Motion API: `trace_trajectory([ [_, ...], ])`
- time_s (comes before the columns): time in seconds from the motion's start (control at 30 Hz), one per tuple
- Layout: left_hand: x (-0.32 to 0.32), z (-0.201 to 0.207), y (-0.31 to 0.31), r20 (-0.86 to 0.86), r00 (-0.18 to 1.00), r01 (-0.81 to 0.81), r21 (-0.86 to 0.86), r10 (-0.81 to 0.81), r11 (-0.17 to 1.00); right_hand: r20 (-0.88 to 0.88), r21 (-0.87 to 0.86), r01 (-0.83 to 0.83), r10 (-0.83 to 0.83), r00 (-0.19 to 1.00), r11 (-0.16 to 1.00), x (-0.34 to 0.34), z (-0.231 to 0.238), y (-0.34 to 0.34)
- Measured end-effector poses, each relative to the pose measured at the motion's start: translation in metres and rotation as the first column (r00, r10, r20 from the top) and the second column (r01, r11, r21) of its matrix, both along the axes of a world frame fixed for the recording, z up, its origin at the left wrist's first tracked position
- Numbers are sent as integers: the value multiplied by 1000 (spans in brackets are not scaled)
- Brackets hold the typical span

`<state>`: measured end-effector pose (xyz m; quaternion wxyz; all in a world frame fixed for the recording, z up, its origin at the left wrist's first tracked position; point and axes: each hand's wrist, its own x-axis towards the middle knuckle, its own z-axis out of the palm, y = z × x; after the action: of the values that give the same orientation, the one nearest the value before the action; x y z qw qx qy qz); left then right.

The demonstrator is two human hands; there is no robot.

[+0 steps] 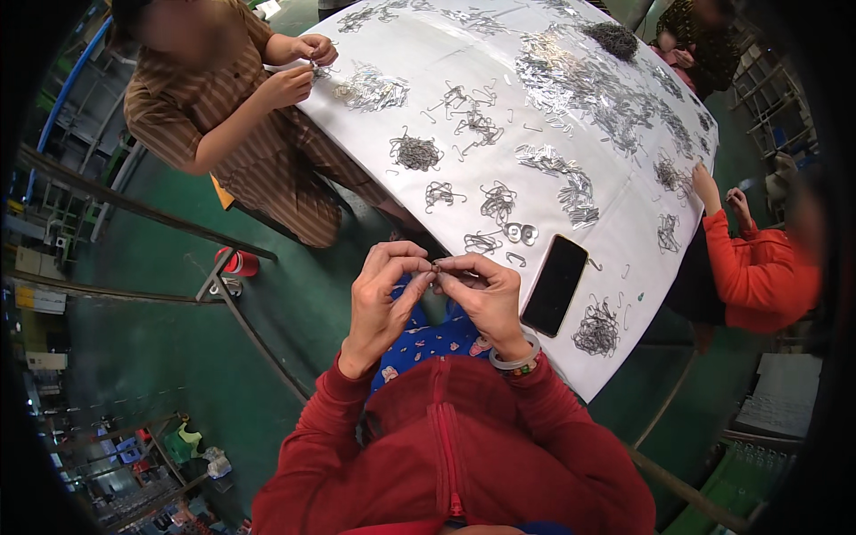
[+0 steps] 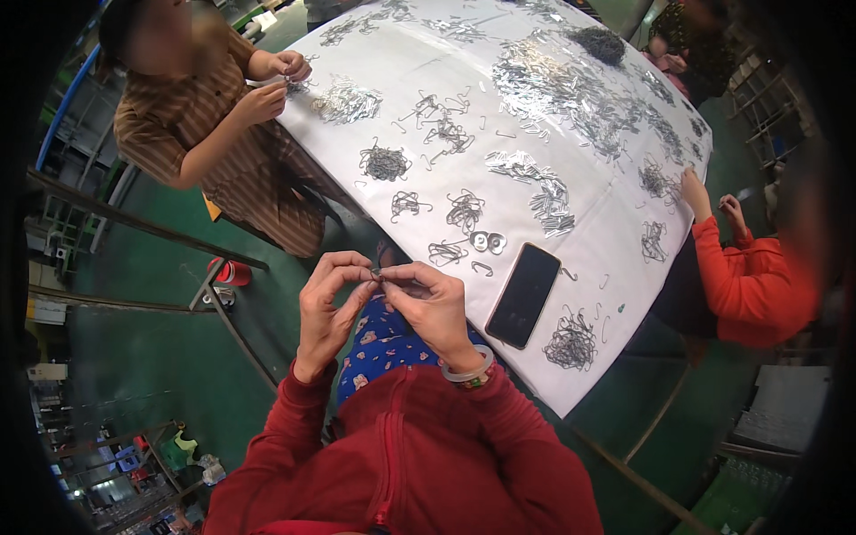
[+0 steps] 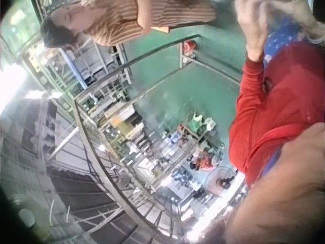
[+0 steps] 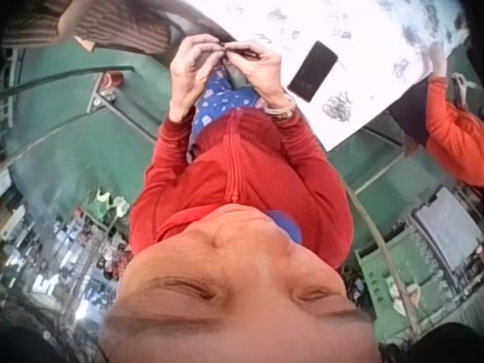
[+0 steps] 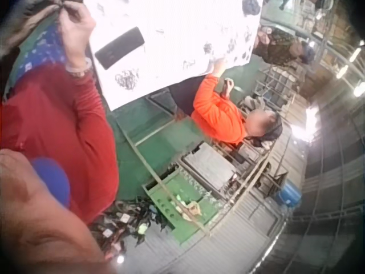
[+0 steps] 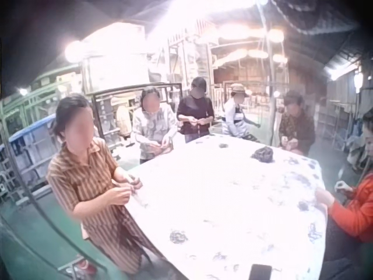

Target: The person sits at a large table with several coworkers, picking up small wire pieces and assembling them into larger wire loops or chains. They repeatedly pick up individual wire pieces, twist or link them together, and occasionally hang the assembled chains on a nearby metal frame. The person also gathers loose wire pieces into a pile on the table.

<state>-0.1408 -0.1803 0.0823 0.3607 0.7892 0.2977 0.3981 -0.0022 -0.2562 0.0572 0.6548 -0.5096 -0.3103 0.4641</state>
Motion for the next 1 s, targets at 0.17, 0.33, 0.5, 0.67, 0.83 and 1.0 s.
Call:
trace_trajectory([
  [0.17,10,-17,-8,108,993,-41,-38,45,998,184,110,71,-91,979,991,-6,1,2],
  [0.33,22,-28,-15,370,919,1,-348,137,938,357,138,39,-87,930,990,7,3,-5],
  [0.5,15,-27,-8,286,956,35,-320,61,947,744,2,275,-185,642,962,138,-14,-26],
  [0.67,20,-26,-6,245,967,26,-360,67,932,980,-201,230,195,48,952,252,-54,-36],
  [0.83,21,-24,-4,239,966,-21,-312,100,950,988,-155,112,155,1,982,270,-79,-45],
  [1.0,13,-23,-1,261,960,-33,-242,98,970,989,-151,111,149,26,982,268,-88,-55],
])
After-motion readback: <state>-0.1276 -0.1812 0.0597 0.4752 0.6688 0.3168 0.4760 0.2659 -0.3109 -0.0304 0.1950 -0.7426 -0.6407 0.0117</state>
